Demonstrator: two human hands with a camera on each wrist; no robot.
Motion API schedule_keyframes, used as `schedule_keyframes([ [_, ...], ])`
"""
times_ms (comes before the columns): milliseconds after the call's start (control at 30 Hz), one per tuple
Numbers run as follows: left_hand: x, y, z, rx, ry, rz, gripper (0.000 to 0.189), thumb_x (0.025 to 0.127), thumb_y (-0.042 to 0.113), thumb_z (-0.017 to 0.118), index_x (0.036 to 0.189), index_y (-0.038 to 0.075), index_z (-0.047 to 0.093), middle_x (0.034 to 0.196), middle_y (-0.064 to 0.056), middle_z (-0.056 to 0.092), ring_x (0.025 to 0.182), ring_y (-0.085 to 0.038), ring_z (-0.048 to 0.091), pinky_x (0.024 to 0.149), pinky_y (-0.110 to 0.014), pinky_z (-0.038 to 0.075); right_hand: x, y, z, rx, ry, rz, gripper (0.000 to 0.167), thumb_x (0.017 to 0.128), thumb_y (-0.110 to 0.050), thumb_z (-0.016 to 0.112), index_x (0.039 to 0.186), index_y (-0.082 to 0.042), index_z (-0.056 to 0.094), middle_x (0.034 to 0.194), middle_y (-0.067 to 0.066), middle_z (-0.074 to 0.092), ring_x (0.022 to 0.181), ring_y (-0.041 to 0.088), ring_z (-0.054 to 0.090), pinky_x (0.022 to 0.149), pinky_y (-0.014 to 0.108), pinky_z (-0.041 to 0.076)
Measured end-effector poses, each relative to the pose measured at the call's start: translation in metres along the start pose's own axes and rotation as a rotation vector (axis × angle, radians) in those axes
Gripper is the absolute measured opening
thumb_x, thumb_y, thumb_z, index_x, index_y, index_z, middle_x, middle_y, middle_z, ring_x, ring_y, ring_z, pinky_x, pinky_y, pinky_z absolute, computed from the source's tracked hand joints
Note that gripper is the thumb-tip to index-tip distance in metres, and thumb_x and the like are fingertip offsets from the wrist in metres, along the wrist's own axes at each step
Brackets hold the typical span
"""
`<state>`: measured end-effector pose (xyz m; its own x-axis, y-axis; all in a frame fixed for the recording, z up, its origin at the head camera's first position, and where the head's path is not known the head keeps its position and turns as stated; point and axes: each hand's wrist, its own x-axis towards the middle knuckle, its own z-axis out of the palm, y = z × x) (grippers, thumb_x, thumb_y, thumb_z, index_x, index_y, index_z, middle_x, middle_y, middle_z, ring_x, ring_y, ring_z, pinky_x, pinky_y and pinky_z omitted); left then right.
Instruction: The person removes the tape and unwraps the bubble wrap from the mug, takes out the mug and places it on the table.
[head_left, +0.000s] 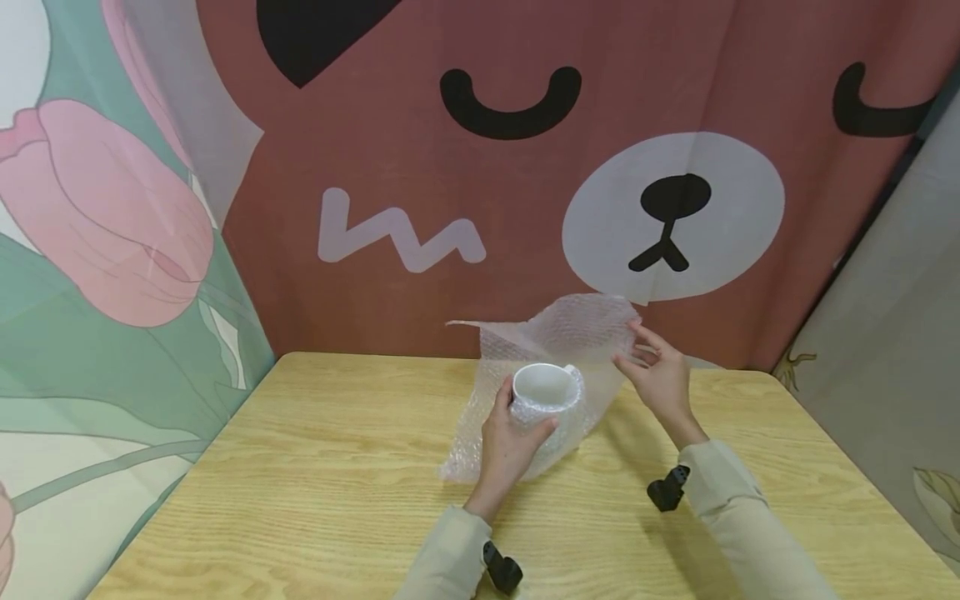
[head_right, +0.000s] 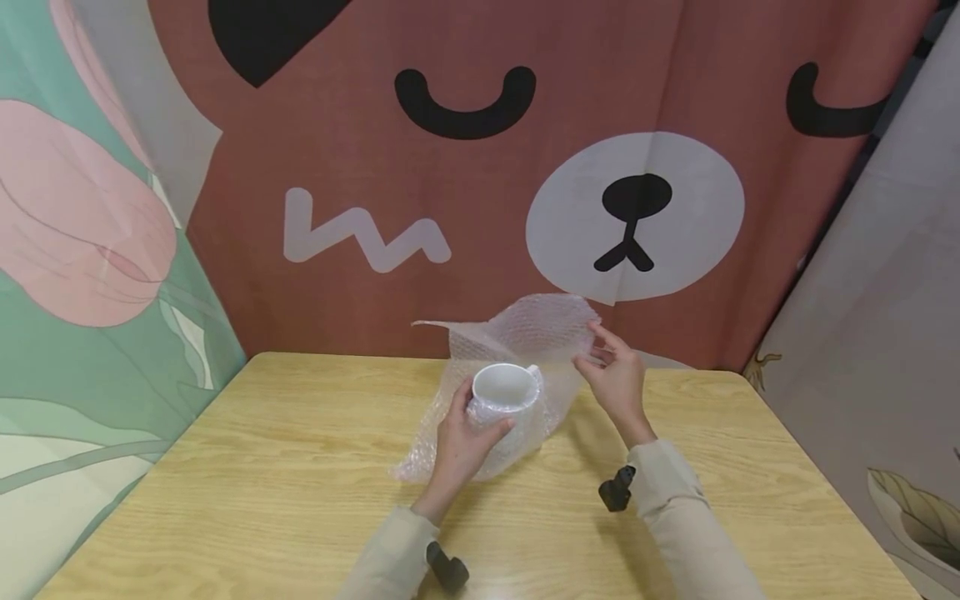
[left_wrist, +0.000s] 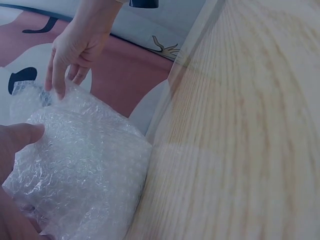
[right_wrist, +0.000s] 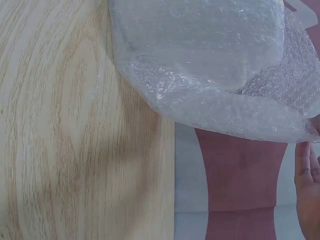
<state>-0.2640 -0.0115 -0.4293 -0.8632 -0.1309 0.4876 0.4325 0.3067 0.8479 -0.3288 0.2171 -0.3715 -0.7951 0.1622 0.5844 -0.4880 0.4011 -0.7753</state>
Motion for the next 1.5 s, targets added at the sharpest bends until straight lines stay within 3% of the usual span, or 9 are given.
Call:
schedule_keyframes([
  [267,0.001,0.001,-0.001,0.007,-0.015,-0.015,0.077,0.074,0.027,0.085,0.140,0.007,0.050,0.130,-0.019,0.057,0.117,-0.034,0.055,0.096,-0.054,0.043,0.000,0.006,-0.003,-0.021,0.013,0.112,0.058,0.080,0.000,0.078,0.135,-0.007,0.058,0.121,0.016,0.060,0.092,0.000,0.062,0.067,0.011,0.050],
  [433,0.001,0.001,-0.001,0.015,-0.014,-0.018,0.076,0.074,0.027,0.085,0.139,0.007,0.051,0.130,-0.018,0.058,0.117,-0.034,0.055,0.096,-0.052,0.044,-0.001,0.012,-0.006,-0.045,0.013,0.158,0.061,0.081,-0.002,0.078,0.138,-0.009,0.055,0.133,0.012,0.056,0.100,0.009,0.062,0.069,0.011,0.050],
  [700,0.001,0.001,-0.001,0.002,0.007,-0.013,0.075,0.072,0.025,0.087,0.137,0.007,0.053,0.127,-0.020,0.060,0.114,-0.033,0.057,0.095,-0.051,0.045,-0.003,0.017,-0.008,-0.028,-0.035,0.174,0.062,0.084,-0.006,0.075,0.141,-0.009,0.051,0.142,0.013,0.049,0.111,0.033,0.058,0.068,0.010,0.049],
  [867,0.000,0.000,-0.001,-0.003,0.007,-0.019,0.075,0.072,0.024,0.087,0.137,0.007,0.053,0.125,-0.021,0.060,0.113,-0.034,0.058,0.094,-0.052,0.045,-0.006,0.021,-0.010,-0.031,-0.076,0.198,0.059,0.087,-0.011,0.073,0.142,-0.008,0.050,0.144,0.012,0.047,0.117,0.036,0.055,0.070,0.009,0.047],
  [967,-0.001,0.001,-0.001,-0.005,-0.003,-0.037,0.075,0.072,0.024,0.087,0.138,0.008,0.053,0.127,-0.021,0.059,0.114,-0.033,0.057,0.095,-0.051,0.044,-0.008,0.026,-0.011,-0.034,-0.074,0.220,0.059,0.087,-0.010,0.073,0.141,-0.006,0.050,0.144,0.013,0.047,0.116,0.034,0.056,0.071,0.009,0.047],
  [1067,-0.001,0.001,-0.001,-0.006,-0.014,-0.054,0.076,0.073,0.024,0.086,0.139,0.008,0.052,0.129,-0.020,0.058,0.116,-0.032,0.056,0.097,-0.051,0.043,-0.009,0.030,-0.012,-0.025,-0.060,0.254,0.057,0.087,-0.010,0.073,0.140,-0.005,0.051,0.142,0.014,0.048,0.103,0.017,0.062,0.071,0.010,0.048],
  [1200,-0.001,0.000,-0.002,-0.015,-0.020,-0.058,0.076,0.073,0.024,0.086,0.139,0.008,0.051,0.129,-0.021,0.058,0.116,-0.032,0.056,0.097,-0.052,0.043,-0.011,0.034,-0.013,-0.010,-0.049,0.305,0.056,0.088,-0.013,0.072,0.140,-0.006,0.051,0.141,0.015,0.048,0.086,-0.006,0.056,0.069,0.011,0.048],
  [1500,0.001,0.000,-0.002,-0.021,-0.023,-0.064,0.077,0.073,0.025,0.086,0.140,0.009,0.051,0.129,-0.019,0.059,0.115,-0.032,0.056,0.096,-0.051,0.044,-0.010,0.040,-0.012,0.027,0.009,0.454,0.057,0.088,-0.013,0.071,0.141,-0.005,0.051,0.142,0.016,0.048,0.078,-0.005,0.057,0.069,0.013,0.050],
])
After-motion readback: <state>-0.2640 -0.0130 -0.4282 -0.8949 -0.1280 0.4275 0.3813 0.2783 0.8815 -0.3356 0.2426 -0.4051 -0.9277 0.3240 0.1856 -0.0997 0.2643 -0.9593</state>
